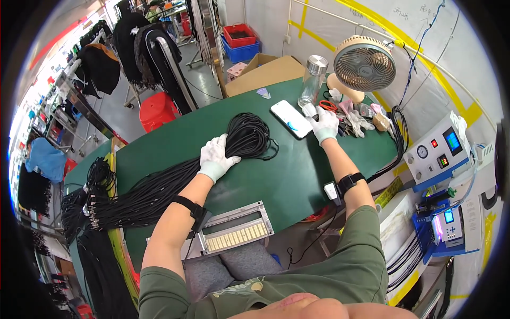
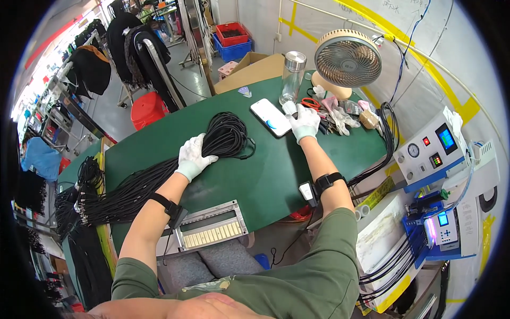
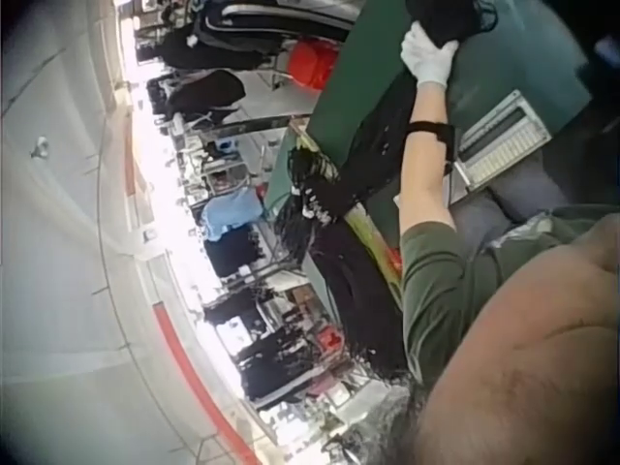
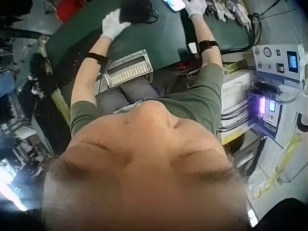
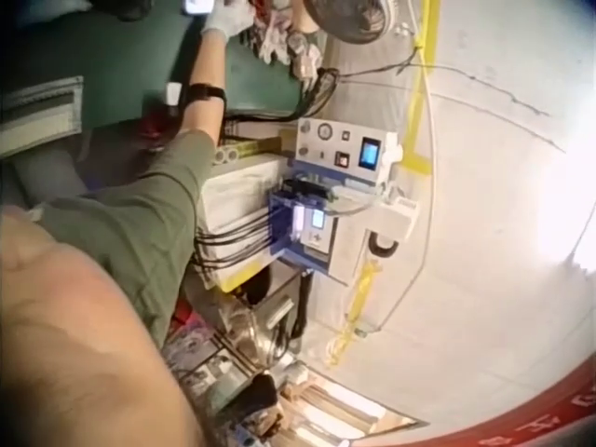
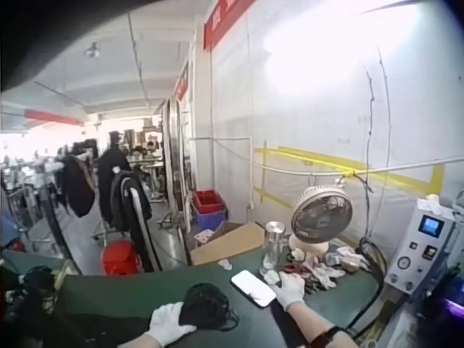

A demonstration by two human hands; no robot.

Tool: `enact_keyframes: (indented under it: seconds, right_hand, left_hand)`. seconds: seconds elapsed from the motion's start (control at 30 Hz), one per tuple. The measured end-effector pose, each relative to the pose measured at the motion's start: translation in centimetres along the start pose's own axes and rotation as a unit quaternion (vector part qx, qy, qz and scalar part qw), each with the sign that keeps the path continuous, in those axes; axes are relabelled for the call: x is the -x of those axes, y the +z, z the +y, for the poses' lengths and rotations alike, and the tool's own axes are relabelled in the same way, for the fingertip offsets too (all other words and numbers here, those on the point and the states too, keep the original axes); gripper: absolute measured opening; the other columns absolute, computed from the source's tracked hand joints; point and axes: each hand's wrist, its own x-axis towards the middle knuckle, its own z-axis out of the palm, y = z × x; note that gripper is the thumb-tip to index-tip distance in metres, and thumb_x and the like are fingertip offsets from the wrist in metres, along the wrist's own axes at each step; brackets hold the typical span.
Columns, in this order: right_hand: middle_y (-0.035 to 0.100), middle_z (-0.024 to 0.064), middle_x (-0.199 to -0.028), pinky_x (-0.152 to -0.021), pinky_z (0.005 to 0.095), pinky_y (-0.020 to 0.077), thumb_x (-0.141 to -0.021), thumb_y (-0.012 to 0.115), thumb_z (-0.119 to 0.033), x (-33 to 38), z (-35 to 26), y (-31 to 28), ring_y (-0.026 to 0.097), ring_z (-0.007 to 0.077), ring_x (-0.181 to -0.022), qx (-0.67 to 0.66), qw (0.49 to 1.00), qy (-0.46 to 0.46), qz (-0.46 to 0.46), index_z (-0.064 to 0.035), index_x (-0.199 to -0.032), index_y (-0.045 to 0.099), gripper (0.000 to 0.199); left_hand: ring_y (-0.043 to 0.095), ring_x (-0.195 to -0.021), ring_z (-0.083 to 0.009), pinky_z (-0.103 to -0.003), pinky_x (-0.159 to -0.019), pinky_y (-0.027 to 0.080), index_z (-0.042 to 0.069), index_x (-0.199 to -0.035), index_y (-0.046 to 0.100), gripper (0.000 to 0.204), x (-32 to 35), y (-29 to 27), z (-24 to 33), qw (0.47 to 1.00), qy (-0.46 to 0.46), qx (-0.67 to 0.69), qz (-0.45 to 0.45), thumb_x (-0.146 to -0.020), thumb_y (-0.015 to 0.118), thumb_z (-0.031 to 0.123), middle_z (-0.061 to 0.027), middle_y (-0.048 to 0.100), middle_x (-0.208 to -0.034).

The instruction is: The person places a metal fixture onto a machine, removes it, and inserts black cables into the fixture slots. After placing the fixture back onto the machine and removing it again, the person bundles the cables together, wraps tape around them, and sets the finished bundle aside.

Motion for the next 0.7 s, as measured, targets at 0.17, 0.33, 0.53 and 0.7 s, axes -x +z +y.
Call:
enact_keyframes:
  seconds: [0.17, 0.33, 0.53, 0.7]
  right_hand:
    - [0.068, 0.0169, -0.115, -0.096, 0.0470, 0.0470, -0.076, 0.075, -0.040, 1.3, 0.2, -2.0, 0.061, 0.0354, -0.108, -0.103, 0.993, 0.033, 0.048, -0.0086, -0.125, 0.063, 0.060]
    - [0.059, 0.0147, -0.128, -0.099, 0.0347, 0.0496, -0.083, 0.074, -0.013, 7.2, -1.4, -5.2, 0.060, 0.0227, -0.116, -0.550, 0.832, 0.041, -0.059, 0.0042, -0.141, 0.045, 0.067]
    - [0.055, 0.0143, -0.131, -0.089, 0.0334, 0.0562, -0.089, 0.069, -0.006, 11.8, -3.0, -9.3, 0.063, 0.0227, -0.109, -0.713, 0.640, 0.100, -0.267, 0.0029, -0.145, 0.039, 0.064]
    - [0.054, 0.0162, -0.131, -0.081, 0.0325, 0.0594, -0.091, 0.069, -0.009, 13.2, -4.8, -11.1, 0.065, 0.0246, -0.106, -0.727, 0.600, 0.113, -0.315, 0.0045, -0.145, 0.038, 0.063]
  left_hand:
    - [0.050, -0.127, -0.0308, -0.040, -0.108, 0.040, 0.005, -0.147, 0.040, 0.101, -0.2, -0.2, 0.1, 1.000, -0.012, -0.007, -0.025, -0.070, 0.080, 0.056, -0.0137, 0.054, -0.135]
    - [0.046, -0.133, -0.0307, -0.039, -0.112, 0.036, 0.001, -0.153, 0.031, 0.120, -0.3, -0.2, 0.1, 0.999, -0.017, -0.019, -0.042, -0.063, 0.080, 0.064, -0.0164, 0.049, -0.143]
    - [0.040, -0.136, -0.0357, -0.048, -0.117, 0.026, -0.001, -0.154, 0.026, 0.135, 0.6, -1.0, 0.8, 0.998, 0.033, -0.054, 0.020, -0.052, 0.083, 0.068, -0.0218, 0.044, -0.145]
    - [0.057, -0.120, -0.0341, -0.046, -0.104, 0.043, 0.005, -0.131, 0.060, 0.071, 4.3, -3.9, 4.2, 0.963, 0.171, 0.161, 0.130, -0.074, 0.080, 0.043, -0.0180, 0.062, -0.127]
